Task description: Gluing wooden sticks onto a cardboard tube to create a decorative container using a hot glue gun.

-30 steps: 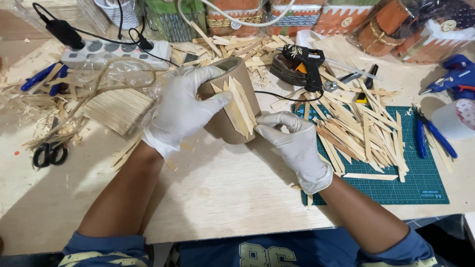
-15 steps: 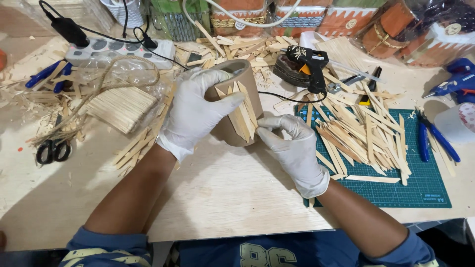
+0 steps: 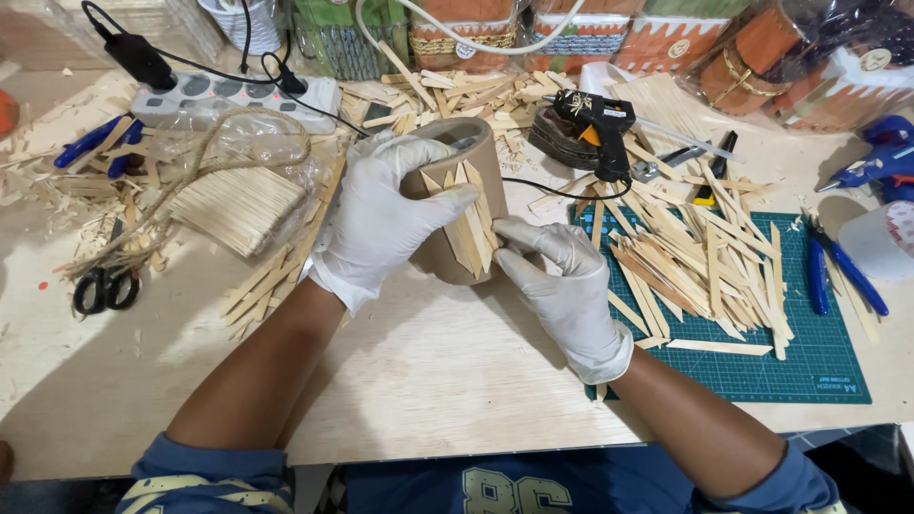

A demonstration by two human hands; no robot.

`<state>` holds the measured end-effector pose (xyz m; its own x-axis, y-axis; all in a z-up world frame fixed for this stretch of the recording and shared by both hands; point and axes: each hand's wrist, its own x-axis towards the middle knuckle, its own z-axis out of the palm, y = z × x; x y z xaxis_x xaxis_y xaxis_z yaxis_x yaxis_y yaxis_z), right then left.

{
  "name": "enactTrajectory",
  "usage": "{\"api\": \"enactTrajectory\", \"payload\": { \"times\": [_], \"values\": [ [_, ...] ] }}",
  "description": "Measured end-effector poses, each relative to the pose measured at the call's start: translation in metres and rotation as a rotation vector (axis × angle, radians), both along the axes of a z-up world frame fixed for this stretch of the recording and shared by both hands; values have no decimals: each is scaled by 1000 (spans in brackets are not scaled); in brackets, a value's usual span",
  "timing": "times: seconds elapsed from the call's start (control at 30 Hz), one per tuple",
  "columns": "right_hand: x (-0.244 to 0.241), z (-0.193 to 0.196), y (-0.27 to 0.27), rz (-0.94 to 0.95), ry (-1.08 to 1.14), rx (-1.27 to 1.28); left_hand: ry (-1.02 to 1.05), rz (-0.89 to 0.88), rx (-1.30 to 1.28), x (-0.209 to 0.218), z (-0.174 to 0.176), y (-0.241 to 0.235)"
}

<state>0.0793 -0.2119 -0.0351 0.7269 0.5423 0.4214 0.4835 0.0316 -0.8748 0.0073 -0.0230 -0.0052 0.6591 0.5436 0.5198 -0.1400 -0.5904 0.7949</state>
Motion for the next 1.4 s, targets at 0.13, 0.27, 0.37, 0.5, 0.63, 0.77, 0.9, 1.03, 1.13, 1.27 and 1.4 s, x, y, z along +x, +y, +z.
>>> {"api": "enactTrajectory", "payload": {
  "times": [0.13,0.27,0.37,0.5,0.63,0.77,0.9,1.03,1.13,1.27,1.4],
  "values": [
    [6,-16,-1,15,-44,19,0,-4,0,0,2,0],
    [9,-24,-1,14,-93,23,-5,-24,-8,-1,2,0],
    [10,-25,-3,7,-129,20,-11,-29,-16,-2,0,1],
    [7,-19,-4,14,-106,-11,-36,-30,-44,0,-6,0],
    [0,-7,1,34,32,13,-59,4,-24,-1,-4,-5],
    [-5,-6,5,52,187,12,-59,37,4,-3,-5,-8],
    [-3,-8,11,9,249,63,-94,-21,50,-3,-2,-18],
    [8,-25,11,-14,258,37,-87,-64,165,-7,14,-28],
    [11,-30,12,-21,291,35,-87,-112,193,-10,16,-29],
    [21,-34,8,-30,187,42,-22,-110,397,-16,16,-19],
    [23,-14,-2,-52,-38,118,-22,-60,611,-15,14,-16]
  ]
}}
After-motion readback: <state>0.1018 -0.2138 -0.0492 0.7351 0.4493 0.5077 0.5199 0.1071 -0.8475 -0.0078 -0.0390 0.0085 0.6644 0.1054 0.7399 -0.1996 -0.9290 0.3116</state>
